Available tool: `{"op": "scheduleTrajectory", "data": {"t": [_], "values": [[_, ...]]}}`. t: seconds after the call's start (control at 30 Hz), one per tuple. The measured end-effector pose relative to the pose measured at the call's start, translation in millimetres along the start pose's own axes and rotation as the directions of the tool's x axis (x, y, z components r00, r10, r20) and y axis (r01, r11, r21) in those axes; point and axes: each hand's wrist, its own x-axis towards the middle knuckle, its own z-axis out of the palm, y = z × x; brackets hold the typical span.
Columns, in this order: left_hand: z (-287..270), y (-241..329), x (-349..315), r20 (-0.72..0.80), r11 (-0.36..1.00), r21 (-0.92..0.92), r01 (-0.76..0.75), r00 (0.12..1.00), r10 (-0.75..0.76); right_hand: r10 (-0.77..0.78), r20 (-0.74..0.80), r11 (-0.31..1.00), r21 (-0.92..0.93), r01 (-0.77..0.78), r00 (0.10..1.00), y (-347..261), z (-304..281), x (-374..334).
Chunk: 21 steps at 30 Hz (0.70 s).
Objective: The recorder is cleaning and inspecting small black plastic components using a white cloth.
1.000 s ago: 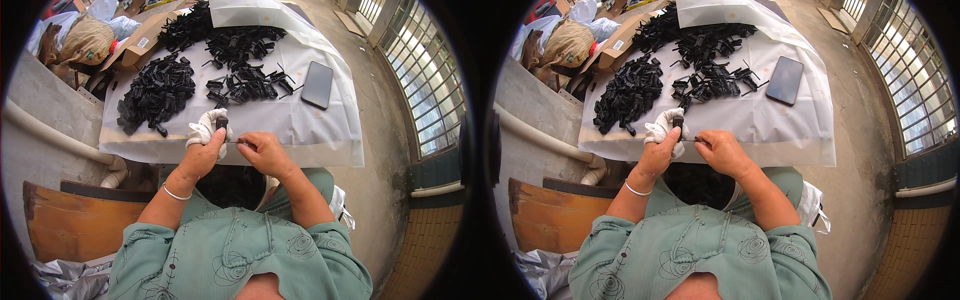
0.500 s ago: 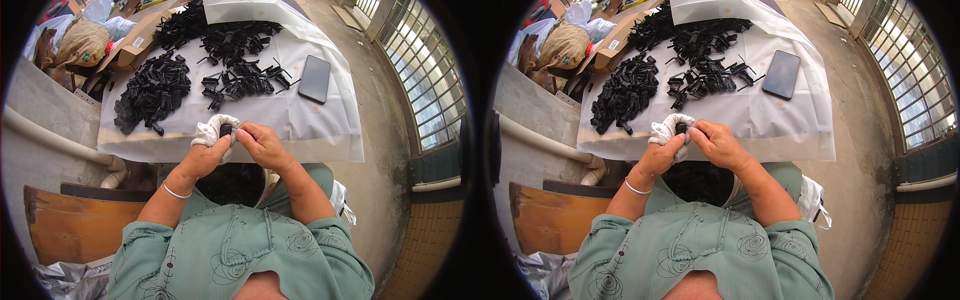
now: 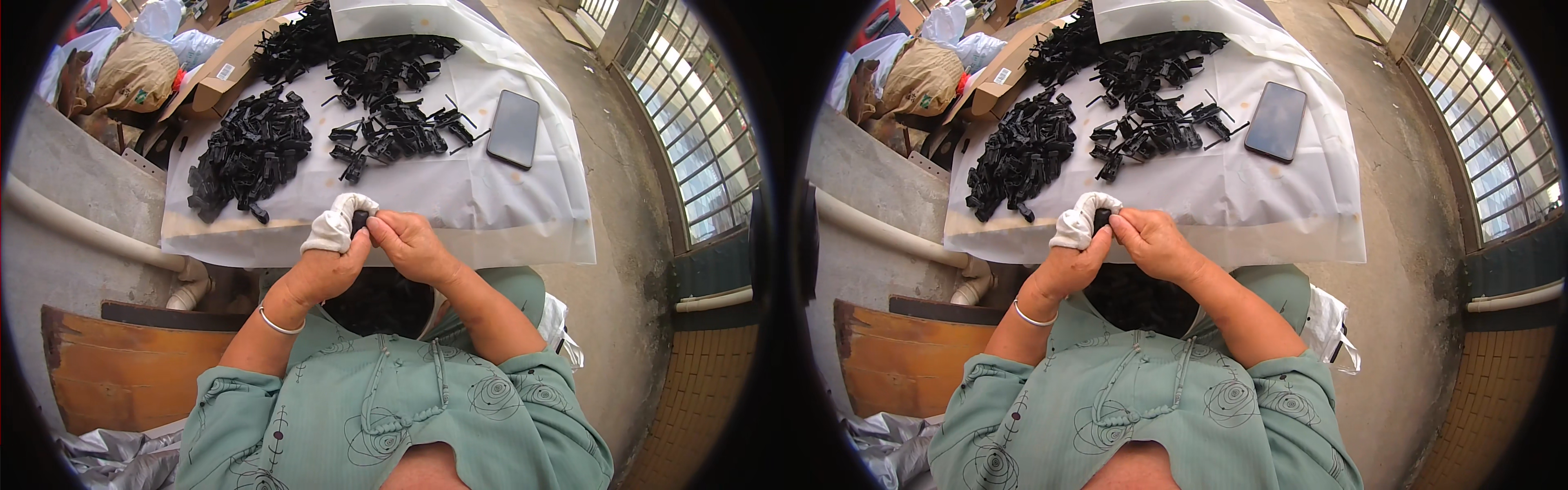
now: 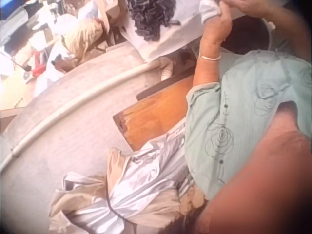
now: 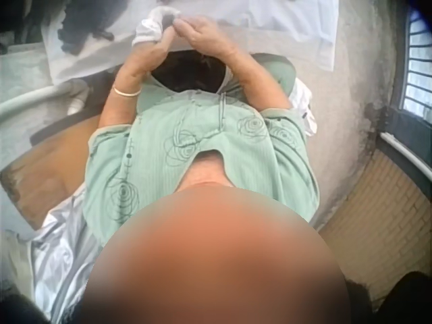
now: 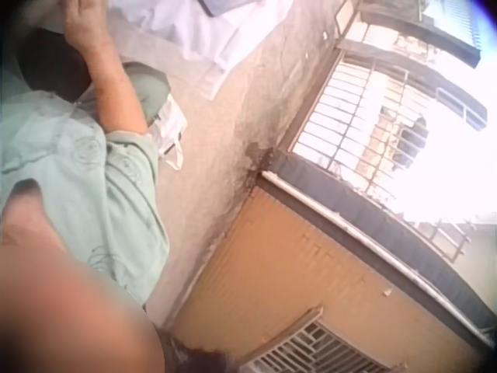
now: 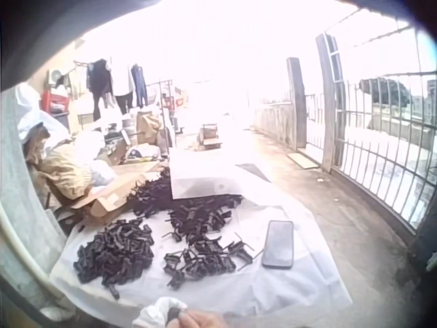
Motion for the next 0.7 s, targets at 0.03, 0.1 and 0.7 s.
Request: {"op": "scheduleTrajectory", "data": {"t": [0.03, 0.1, 0.7], "values": [[-9, 1, 5, -0.040, 0.994, 0.102, -0.025, 0.999, 0.030, -0.058, -0.014, 0.998, -0.018, 0.057, 0.998, 2, -1, -1], [-40, -4, 23, -0.165, 0.844, 0.485, -0.231, 0.923, 0.348, -0.126, -0.019, 0.992, -0.033, 0.126, 0.992, 1, -7, 0], [2, -31, 60, -0.188, 0.562, 0.822, -0.094, 0.887, 0.423, -0.359, -0.189, 0.879, -0.397, 0.263, 0.914, -1, -23, -3]]}}
